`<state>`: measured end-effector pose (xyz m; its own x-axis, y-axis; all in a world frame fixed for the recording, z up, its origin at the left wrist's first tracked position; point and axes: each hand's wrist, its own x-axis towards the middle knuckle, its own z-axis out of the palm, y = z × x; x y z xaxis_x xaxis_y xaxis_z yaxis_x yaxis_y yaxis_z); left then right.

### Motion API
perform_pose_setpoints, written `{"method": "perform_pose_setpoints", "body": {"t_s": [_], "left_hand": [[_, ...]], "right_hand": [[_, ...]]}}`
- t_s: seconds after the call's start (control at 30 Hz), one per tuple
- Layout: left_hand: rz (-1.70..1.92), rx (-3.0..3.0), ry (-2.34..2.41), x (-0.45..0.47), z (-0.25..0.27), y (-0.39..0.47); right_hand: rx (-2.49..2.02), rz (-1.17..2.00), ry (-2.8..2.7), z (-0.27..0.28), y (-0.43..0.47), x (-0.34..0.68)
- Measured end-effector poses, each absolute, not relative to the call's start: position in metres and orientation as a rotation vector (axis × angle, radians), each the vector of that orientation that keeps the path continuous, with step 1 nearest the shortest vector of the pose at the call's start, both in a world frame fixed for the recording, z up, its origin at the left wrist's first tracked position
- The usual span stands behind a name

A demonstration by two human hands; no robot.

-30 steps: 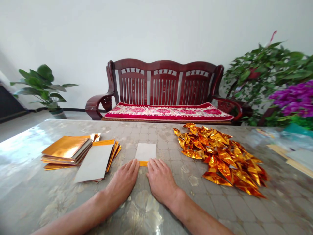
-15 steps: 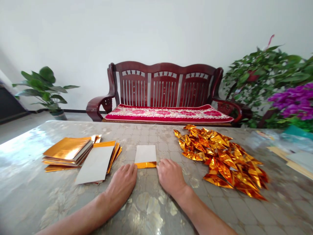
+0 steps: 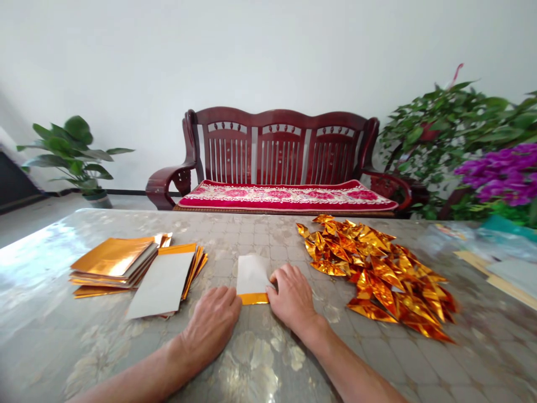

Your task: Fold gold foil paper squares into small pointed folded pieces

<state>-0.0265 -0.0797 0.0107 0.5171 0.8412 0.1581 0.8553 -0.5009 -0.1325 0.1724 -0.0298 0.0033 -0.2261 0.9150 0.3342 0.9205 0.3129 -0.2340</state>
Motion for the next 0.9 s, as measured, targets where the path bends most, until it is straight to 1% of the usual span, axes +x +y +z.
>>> {"method": "perform_pose_setpoints", "body": {"t_s": [0.1,0.23,0.3,0.43,0.53,0.6,0.67,0.77,0.9], "left_hand": [[-0.157,-2.577,-1.450,-0.026,0.011,-0.078],[-0.262,-2.617,-1.499,-0.026,0.009,-0.074],[-0.422,-2.590,-1.533,-0.027,0.008,-0.072],[-0.865,-2.396,-1.454,-0.032,0.011,-0.070],[-1.051,-2.361,-1.396,-0.036,0.012,-0.065],[-1.140,-2.412,-1.437,-0.038,0.011,-0.059],[-1.239,-2.469,-1.572,-0.039,0.008,-0.052],[-1.411,-2.535,-1.801,-0.040,0.004,-0.045],[-1.817,-2.406,-2.125,-0.039,0.000,-0.042]], "right_hand": [[-1.612,-0.003,-2.159,0.003,-0.030,0.172],[-1.574,0.105,-2.072,0.000,-0.030,0.172],[-1.496,0.139,-2.042,-0.002,-0.030,0.173],[-1.204,0.049,-2.084,-0.001,-0.034,0.172],[-1.021,0.036,-2.133,0.002,-0.040,0.168],[-0.953,0.069,-2.132,0.003,-0.043,0.164],[-0.958,0.140,-2.089,0.003,-0.045,0.161],[-1.045,0.334,-1.945,0.001,-0.044,0.157],[-1.123,0.616,-1.797,0.001,-0.042,0.152]]}}
